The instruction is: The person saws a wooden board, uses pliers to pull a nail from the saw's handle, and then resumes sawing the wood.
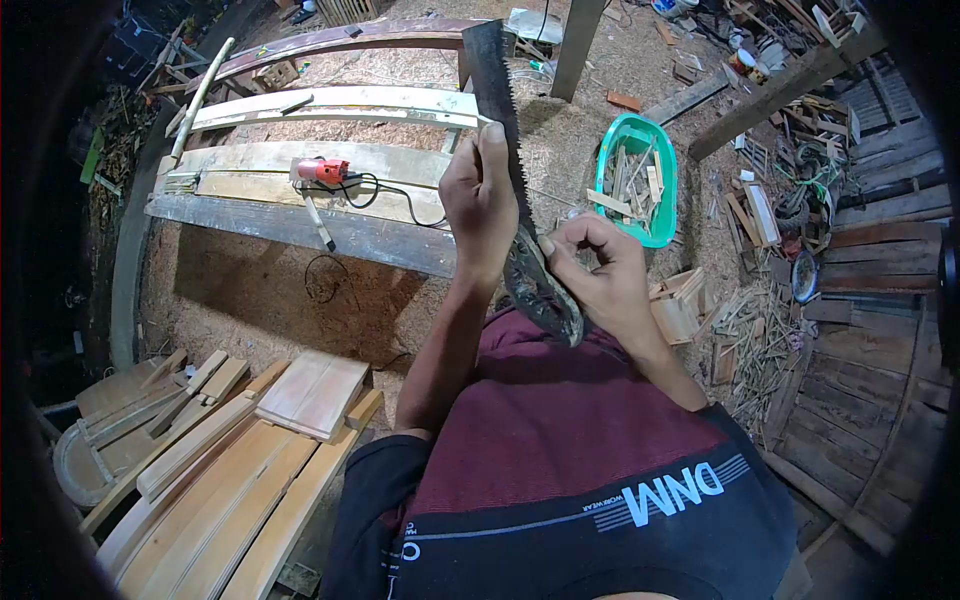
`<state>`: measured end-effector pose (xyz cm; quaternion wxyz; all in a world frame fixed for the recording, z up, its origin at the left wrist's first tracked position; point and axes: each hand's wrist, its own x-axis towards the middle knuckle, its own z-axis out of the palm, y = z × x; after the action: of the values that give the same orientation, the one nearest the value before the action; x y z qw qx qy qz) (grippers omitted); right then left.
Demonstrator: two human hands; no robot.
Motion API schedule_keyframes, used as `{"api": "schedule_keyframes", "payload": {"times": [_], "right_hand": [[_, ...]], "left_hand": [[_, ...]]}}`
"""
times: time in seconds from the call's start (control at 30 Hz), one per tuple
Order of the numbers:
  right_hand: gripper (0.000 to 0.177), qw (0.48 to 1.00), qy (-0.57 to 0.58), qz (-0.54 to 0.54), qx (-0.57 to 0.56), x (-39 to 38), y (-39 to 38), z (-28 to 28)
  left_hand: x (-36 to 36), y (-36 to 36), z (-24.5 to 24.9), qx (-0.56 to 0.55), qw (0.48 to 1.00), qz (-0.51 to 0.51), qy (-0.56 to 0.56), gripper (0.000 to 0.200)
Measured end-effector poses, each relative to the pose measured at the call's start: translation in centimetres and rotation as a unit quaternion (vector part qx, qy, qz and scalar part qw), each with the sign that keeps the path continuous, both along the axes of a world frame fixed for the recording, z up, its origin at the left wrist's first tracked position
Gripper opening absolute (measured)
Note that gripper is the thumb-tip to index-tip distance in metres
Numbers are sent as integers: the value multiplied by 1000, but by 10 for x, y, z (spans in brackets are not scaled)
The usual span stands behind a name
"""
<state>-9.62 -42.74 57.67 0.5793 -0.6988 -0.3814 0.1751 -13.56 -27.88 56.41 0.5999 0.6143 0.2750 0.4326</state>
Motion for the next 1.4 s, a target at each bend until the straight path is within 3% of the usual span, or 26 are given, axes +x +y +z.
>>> {"api": "schedule_keyframes", "payload": {"times": [0.23, 0.33, 0.73, 0.83, 0.9, 1.03, 1.13, 1.23, 1.4], "right_hand": [[8, 990, -137, 22, -21, 4, 1, 5], [11, 973, -230, 8, 12, 3, 5, 4], [8, 982, -171, 25, -74, 10, 4, 1], [11, 994, -76, 24, -75, 10, 2, -7], [13, 993, 58, 19, -103, 8, -2, -16], [15, 969, 209, 72, -111, 20, -10, -28], [18, 941, 318, 109, -30, 27, -12, -41], [24, 906, 405, 104, -61, 28, -15, -39], [26, 910, 385, 126, -86, 32, -25, -45]], "left_hand": [[-6, -2, 9, 115, 988, 67, 77, 42], [-7, 3, 10, 84, 990, 61, 98, 42], [-7, 6, -16, 0, 994, 14, 105, 41], [-7, 1, -18, -20, 994, 10, 111, 41], [-5, -3, -28, -40, 993, 6, 108, 40], [-3, -6, -48, -78, 989, -1, 126, 42], [-5, -11, -40, -35, 985, -3, 170, 43], [-4, -16, -40, -22, 986, -8, 165, 43], [-4, -22, -68, -20, 990, -33, 137, 42]]}}
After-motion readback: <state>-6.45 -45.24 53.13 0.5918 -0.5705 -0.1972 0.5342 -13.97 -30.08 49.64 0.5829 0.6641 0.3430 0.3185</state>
